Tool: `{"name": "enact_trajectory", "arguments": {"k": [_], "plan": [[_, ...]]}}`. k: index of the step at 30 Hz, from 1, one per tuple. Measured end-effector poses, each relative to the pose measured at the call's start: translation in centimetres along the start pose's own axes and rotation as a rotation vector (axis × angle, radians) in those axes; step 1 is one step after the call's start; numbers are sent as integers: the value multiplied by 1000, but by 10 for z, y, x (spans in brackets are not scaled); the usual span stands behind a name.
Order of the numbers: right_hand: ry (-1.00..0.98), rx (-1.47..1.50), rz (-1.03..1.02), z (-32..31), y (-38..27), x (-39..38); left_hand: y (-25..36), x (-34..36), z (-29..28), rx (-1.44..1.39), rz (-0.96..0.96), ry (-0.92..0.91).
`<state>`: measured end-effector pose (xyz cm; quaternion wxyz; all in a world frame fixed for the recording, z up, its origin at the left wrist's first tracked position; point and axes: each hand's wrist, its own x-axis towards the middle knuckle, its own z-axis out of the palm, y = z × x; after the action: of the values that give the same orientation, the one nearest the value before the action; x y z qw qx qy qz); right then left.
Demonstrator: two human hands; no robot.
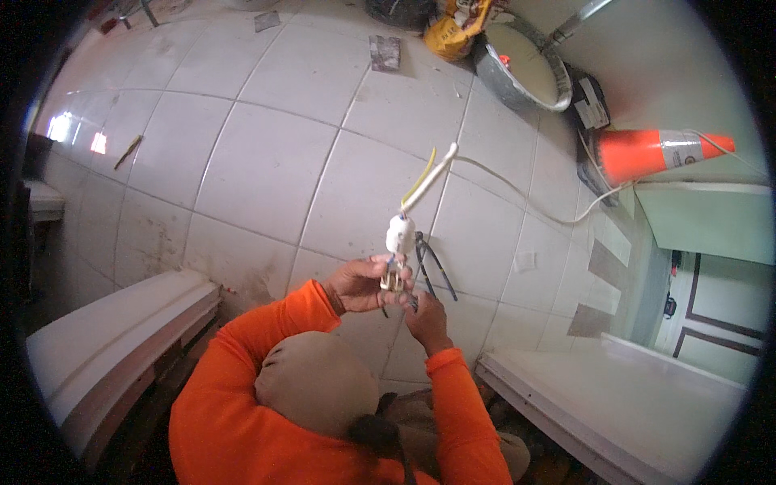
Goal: The person connects wires to a white electrical plug using a screwdriver.
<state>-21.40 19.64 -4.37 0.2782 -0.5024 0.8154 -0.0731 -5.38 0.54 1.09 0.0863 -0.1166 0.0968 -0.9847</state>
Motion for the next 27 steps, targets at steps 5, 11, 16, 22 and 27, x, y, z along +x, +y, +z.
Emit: {"name": "enact_trajectory", "arguments": {"k": [5,11,16,22,27], "plan": [[175,231,-25,-92,-16,-17,-9,-1,-11,-50,-72,4],[331,98,-221,-237,-75,-43,-17,7,-12,-37,-95,-84],[590,751,-333,-265,-102,-76,-23,6,-7,11,-100,-19],[864,378,-410,-248,-149,-93,-23,5,-10,86,-92,29],[829,282,-479,-240,-151,-92,-22,6,-10,110,-84,45]]}}
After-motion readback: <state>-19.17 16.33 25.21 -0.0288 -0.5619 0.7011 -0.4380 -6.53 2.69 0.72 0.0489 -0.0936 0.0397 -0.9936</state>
